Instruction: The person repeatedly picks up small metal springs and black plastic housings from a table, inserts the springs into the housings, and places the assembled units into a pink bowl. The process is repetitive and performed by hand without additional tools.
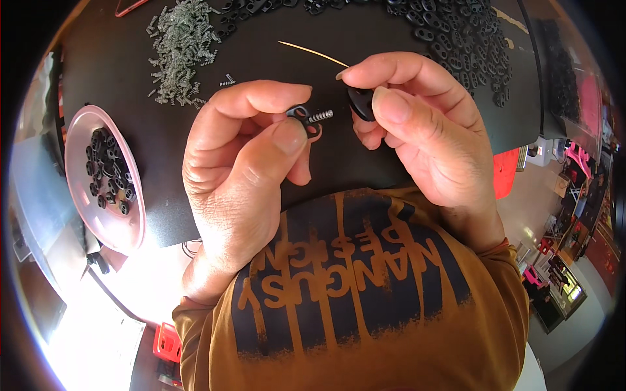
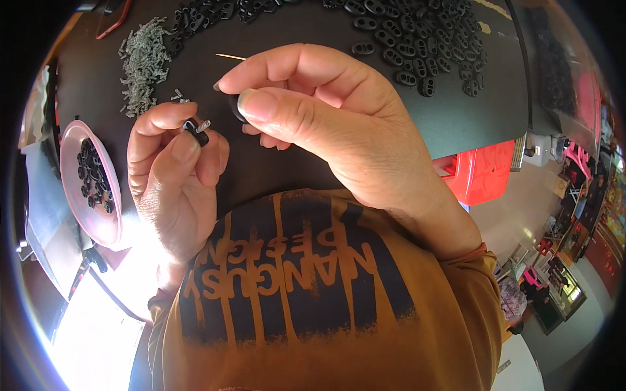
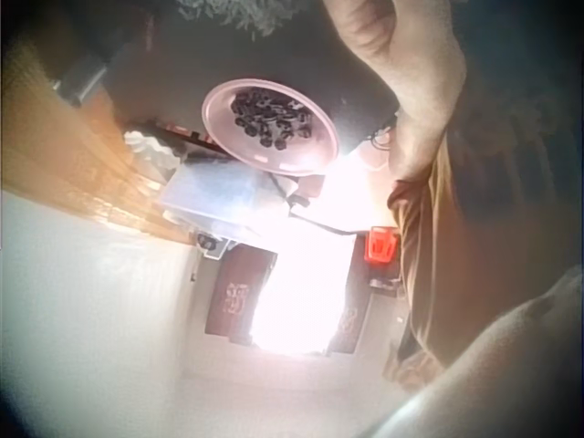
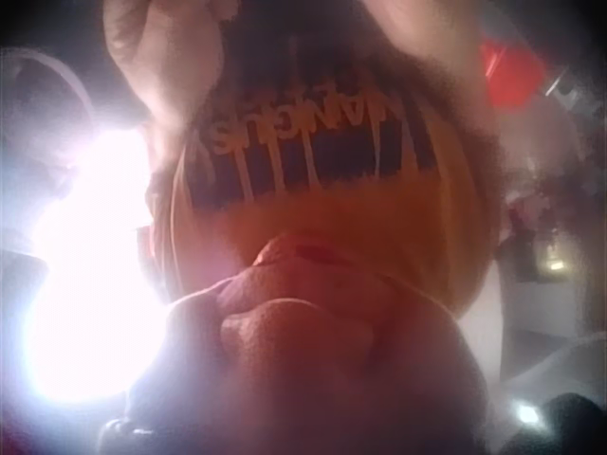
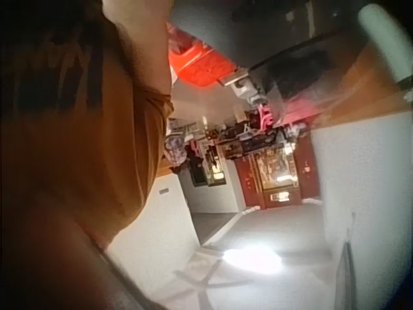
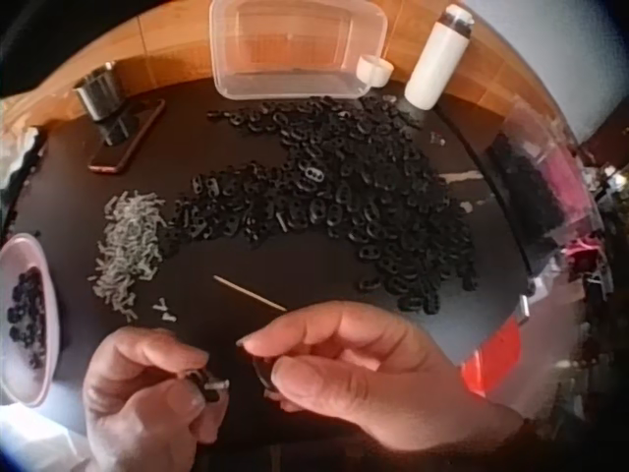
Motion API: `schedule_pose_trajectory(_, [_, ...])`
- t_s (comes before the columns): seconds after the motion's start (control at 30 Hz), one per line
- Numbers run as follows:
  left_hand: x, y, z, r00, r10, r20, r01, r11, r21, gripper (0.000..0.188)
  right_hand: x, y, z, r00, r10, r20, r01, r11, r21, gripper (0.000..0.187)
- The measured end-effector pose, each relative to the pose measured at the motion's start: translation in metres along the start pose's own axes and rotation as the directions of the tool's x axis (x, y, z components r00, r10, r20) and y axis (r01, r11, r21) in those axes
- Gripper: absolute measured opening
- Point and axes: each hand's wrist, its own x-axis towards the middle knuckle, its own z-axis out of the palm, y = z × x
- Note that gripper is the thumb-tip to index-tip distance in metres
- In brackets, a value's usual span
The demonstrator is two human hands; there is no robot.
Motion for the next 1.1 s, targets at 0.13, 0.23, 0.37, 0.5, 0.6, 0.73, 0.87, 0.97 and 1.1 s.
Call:
schedule_pose_trajectory(0.13, [0.0,0.0,0.0,1.0,-0.01,0.002,0.01,1.0,0.004,0.019,0.001,0.005,-0.011,0.992,-0.044,0.12,0.044,0.999,0.002,0.031])
schedule_pose_trajectory(0.23, [0.0,0.0,0.001,1.0,-0.028,-0.008,0.028,1.0,0.003,0.018,0.0,0.003,-0.007,0.997,-0.002,0.075,0.006,0.999,-0.053,0.033])
schedule_pose_trajectory(0.37, [0.0,0.001,0.002,0.999,-0.029,-0.017,0.029,1.0,-0.001,0.018,0.001,0.004,-0.006,0.997,0.023,0.075,-0.022,1.0,-0.018,0.031])
schedule_pose_trajectory(0.5, [0.002,0.0,-0.001,0.999,-0.033,0.009,0.033,0.999,-0.013,0.018,0.004,0.004,-0.005,0.999,0.002,0.034,-0.001,0.999,-0.033,0.027])
schedule_pose_trajectory(0.6, [0.002,0.0,0.0,0.999,-0.04,0.004,0.04,0.999,-0.004,0.019,0.006,0.005,-0.003,0.999,-0.017,0.033,0.018,1.0,-0.023,0.027])
schedule_pose_trajectory(0.73, [0.002,-0.001,0.002,0.998,-0.056,-0.026,0.056,0.998,-0.003,0.019,0.006,0.005,-0.004,0.999,-0.019,0.037,0.02,1.0,-0.017,0.026])
schedule_pose_trajectory(0.87, [0.002,-0.001,0.001,0.999,-0.035,-0.014,0.035,0.999,0.023,0.019,0.006,0.004,-0.002,0.999,-0.036,0.008,0.036,0.998,-0.052,0.025])
schedule_pose_trajectory(0.97, [0.002,-0.002,0.0,1.0,-0.012,-0.004,0.012,0.999,0.048,0.019,0.006,0.005,-0.001,0.998,-0.067,0.01,0.068,0.995,-0.066,0.024])
schedule_pose_trajectory(1.1, [0.001,-0.003,0.001,1.0,0.001,-0.018,0.0,0.995,0.095,0.019,0.004,0.003,0.003,0.994,-0.105,0.03,0.107,0.992,-0.062,0.023])
